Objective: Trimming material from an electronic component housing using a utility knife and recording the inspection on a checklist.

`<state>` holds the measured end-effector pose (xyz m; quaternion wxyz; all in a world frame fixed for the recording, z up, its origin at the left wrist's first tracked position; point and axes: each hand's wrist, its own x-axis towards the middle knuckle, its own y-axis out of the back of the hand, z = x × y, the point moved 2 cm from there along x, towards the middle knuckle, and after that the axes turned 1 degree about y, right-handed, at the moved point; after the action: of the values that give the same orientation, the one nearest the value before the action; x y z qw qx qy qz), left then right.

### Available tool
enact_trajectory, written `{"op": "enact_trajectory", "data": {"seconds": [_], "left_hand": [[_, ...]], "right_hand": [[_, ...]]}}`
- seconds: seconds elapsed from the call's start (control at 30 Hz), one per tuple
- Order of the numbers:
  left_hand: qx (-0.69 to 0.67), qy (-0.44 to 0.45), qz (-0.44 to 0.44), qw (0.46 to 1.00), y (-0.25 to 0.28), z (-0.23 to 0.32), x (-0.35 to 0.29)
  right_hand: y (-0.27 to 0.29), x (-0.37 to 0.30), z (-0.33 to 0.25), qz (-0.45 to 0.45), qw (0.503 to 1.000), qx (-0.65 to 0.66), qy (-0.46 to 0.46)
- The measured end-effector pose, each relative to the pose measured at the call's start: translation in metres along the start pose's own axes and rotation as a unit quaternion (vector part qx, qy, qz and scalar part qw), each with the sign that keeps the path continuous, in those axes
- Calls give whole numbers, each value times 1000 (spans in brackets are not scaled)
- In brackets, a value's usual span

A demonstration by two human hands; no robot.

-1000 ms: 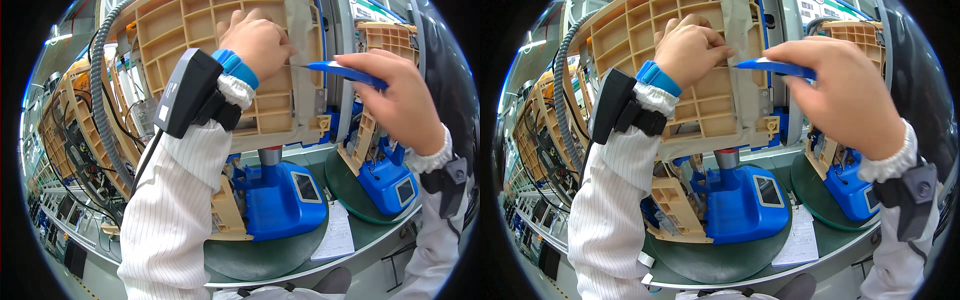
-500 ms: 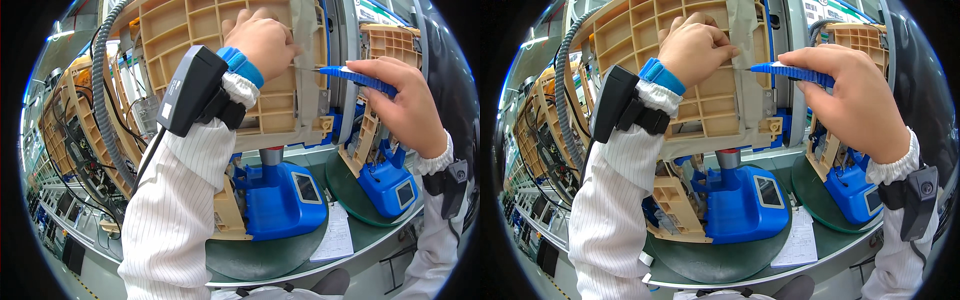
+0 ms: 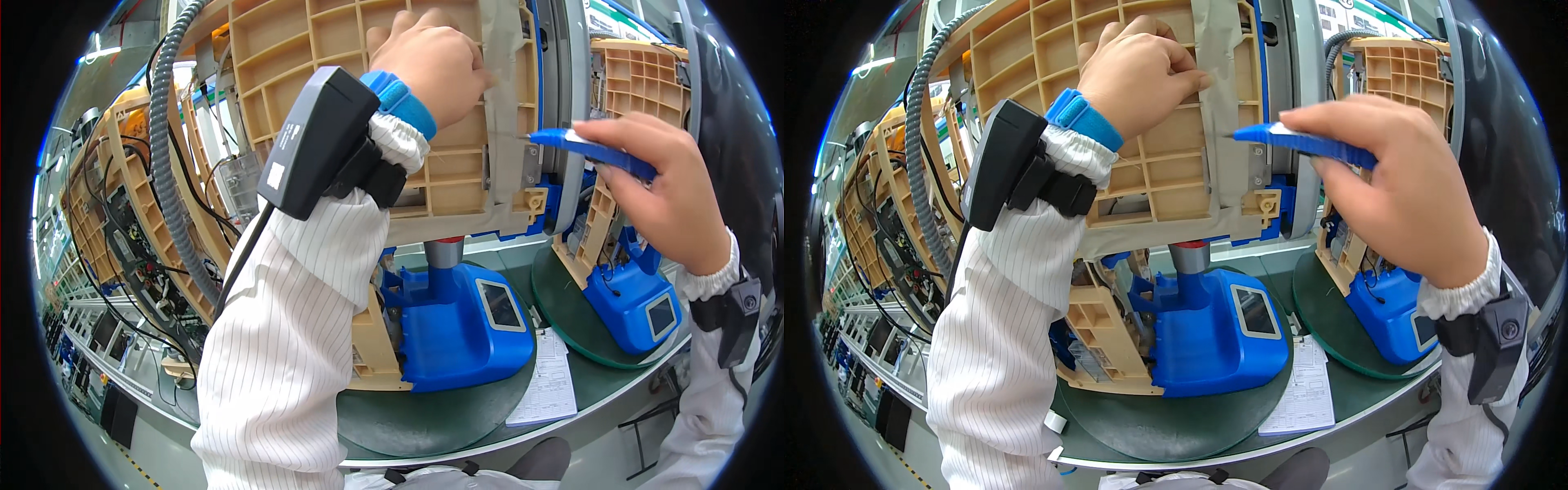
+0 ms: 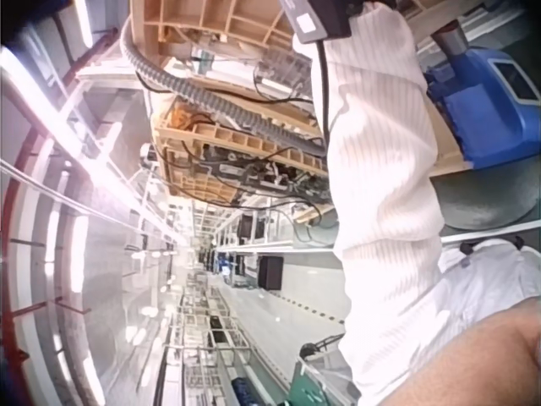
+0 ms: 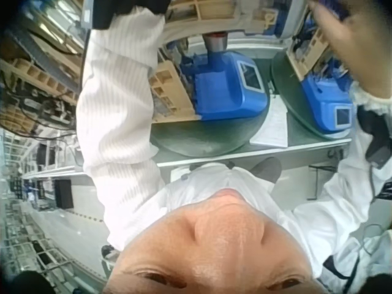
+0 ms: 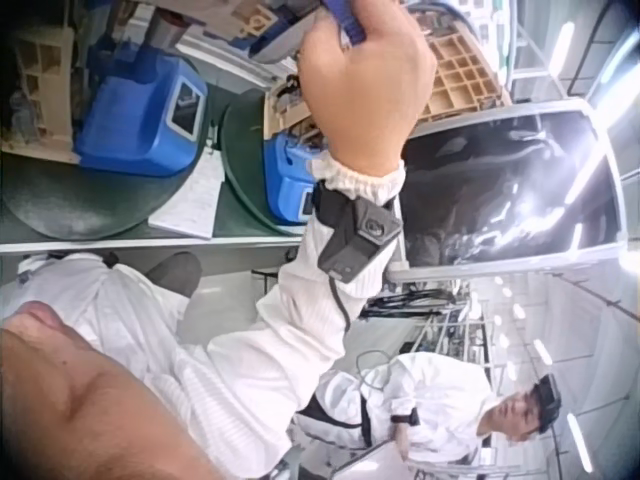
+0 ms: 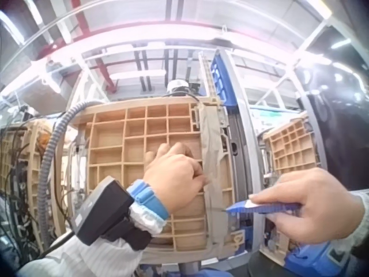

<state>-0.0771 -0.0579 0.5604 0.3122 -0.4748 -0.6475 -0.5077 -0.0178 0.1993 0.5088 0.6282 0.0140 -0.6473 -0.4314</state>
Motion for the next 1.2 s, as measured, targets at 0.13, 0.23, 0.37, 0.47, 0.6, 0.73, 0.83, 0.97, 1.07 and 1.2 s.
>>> {"op": "enact_trajectory", "data": {"seconds": [0.13,0.23,0.37,0.47,0.6,0.73,0.83,0.97,1.07,1.2], "left_hand": [[-14,5,-1,1000,5,0,-2],[-12,4,9,1000,3,0,-2],[-5,2,2,1000,1,-2,-1],[-5,1,2,1000,1,-3,-2],[-3,7,0,1000,5,3,-1],[-35,14,5,999,9,7,-1],[-38,-8,24,999,-1,-6,-2],[-72,-26,43,996,-2,-7,-5],[-65,17,71,995,4,11,-16],[-95,46,82,991,-9,10,-22]], "right_hand": [[-3,-8,-1,-12,1000,23,-8],[-4,-7,0,-20,999,21,-20],[-6,-6,0,-20,1000,11,-12],[-7,-6,1,-25,1000,7,-16],[-17,-2,-4,-6,1000,11,-3],[-9,-15,-15,19,999,34,-12],[-8,-53,-22,-3,984,148,-95],[1,-135,-41,-72,958,202,-188],[20,-211,-52,-141,896,221,-358],[63,-306,-66,-118,791,202,-566]]}}
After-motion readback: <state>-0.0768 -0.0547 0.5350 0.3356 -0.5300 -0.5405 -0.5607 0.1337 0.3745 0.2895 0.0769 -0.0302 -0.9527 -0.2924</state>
